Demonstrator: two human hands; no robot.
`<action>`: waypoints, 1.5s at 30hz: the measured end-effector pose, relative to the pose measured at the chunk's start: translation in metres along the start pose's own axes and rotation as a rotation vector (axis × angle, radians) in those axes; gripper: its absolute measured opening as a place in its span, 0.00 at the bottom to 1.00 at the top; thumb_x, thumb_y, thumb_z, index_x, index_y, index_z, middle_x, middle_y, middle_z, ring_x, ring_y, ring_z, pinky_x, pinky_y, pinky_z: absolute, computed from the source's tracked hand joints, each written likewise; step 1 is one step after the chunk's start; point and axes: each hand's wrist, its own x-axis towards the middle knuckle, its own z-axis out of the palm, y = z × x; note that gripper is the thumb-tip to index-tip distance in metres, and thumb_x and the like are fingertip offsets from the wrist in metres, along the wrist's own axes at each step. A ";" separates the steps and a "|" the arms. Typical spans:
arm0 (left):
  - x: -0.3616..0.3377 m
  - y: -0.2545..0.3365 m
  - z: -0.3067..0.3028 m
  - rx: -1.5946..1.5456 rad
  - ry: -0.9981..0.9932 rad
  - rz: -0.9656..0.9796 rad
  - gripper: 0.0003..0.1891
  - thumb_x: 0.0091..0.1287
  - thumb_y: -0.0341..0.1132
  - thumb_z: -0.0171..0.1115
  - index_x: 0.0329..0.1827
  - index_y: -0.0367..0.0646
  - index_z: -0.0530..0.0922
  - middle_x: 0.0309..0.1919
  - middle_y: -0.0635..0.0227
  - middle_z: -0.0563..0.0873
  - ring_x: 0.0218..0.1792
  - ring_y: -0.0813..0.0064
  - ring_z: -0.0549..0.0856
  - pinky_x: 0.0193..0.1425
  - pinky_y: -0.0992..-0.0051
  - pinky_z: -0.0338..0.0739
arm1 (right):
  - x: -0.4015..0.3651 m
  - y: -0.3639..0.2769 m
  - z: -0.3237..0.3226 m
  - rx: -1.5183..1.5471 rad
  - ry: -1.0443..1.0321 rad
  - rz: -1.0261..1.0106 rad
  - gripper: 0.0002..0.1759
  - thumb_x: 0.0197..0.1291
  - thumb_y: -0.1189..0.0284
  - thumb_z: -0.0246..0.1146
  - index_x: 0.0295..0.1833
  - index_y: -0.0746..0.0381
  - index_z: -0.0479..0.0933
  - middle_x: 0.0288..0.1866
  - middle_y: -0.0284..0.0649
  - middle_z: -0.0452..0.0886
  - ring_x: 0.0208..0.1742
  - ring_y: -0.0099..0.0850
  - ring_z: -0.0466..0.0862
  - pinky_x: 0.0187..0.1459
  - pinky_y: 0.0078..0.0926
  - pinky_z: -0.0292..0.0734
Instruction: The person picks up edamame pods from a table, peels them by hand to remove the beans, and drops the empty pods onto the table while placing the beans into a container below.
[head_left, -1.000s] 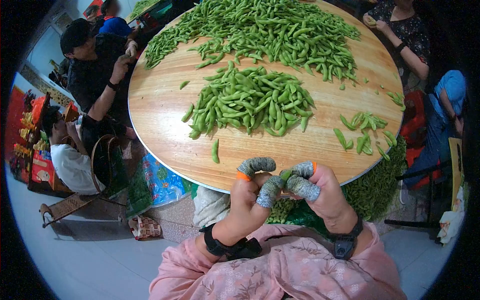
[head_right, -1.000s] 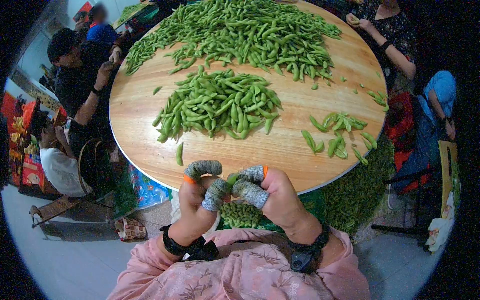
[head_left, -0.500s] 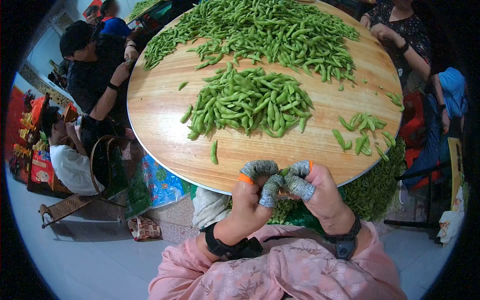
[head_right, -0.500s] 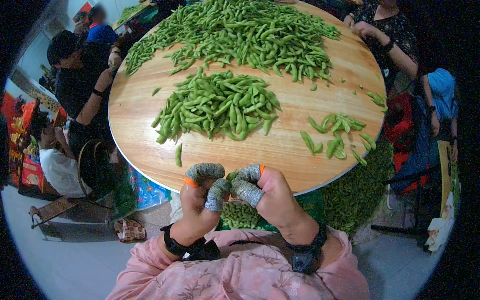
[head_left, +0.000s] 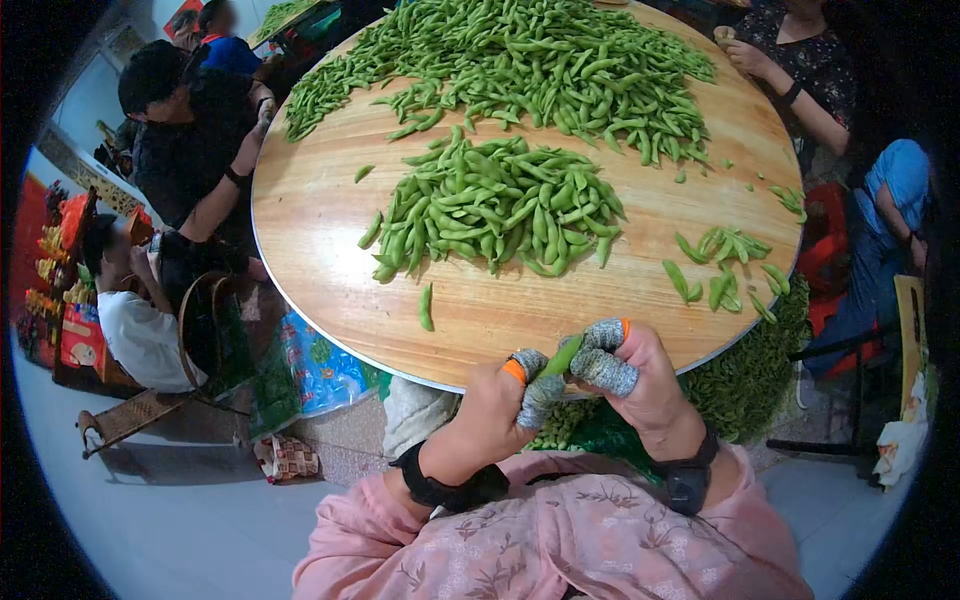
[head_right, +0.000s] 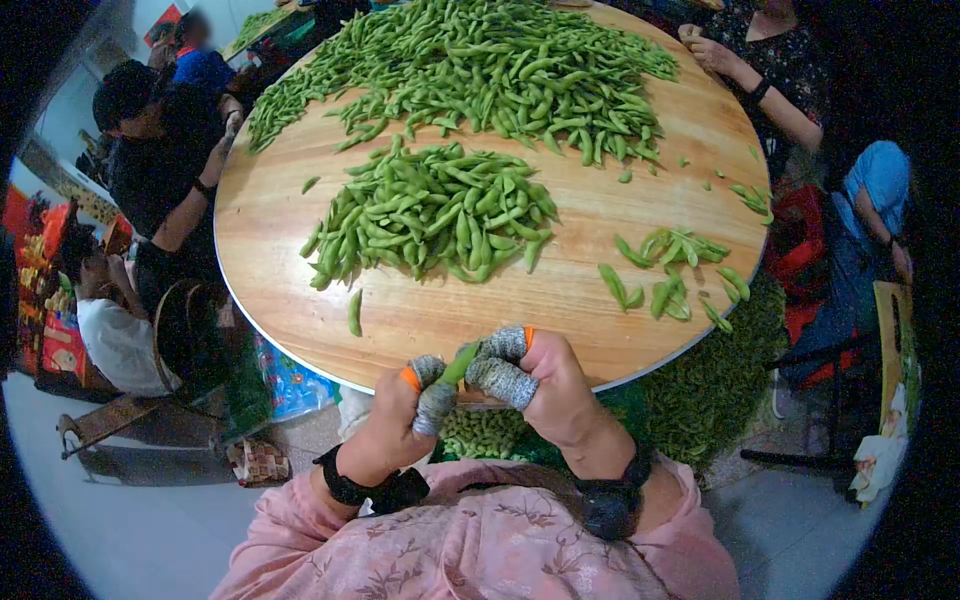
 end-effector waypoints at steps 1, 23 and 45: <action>0.000 0.000 0.002 -0.152 0.037 -0.037 0.07 0.57 0.34 0.54 0.29 0.39 0.71 0.16 0.63 0.72 0.16 0.64 0.72 0.21 0.73 0.66 | 0.001 0.004 -0.002 -0.014 -0.009 -0.026 0.05 0.52 0.78 0.55 0.34 0.67 0.74 0.31 0.34 0.77 0.34 0.20 0.75 0.39 0.17 0.71; 0.003 0.002 -0.014 -0.501 -0.132 -0.195 0.08 0.61 0.35 0.50 0.29 0.39 0.72 0.18 0.72 0.74 0.20 0.81 0.71 0.23 0.82 0.64 | 0.001 0.008 -0.007 -0.042 -0.142 -0.031 0.06 0.50 0.80 0.57 0.35 0.69 0.73 0.30 0.35 0.77 0.32 0.21 0.76 0.36 0.17 0.71; 0.010 -0.055 -0.069 0.768 0.042 -0.554 0.12 0.52 0.38 0.58 0.30 0.36 0.73 0.21 0.50 0.78 0.26 0.53 0.78 0.28 0.62 0.70 | -0.024 -0.043 -0.074 -1.192 0.837 -0.451 0.10 0.48 0.82 0.54 0.39 0.68 0.73 0.34 0.37 0.77 0.36 0.23 0.75 0.39 0.19 0.70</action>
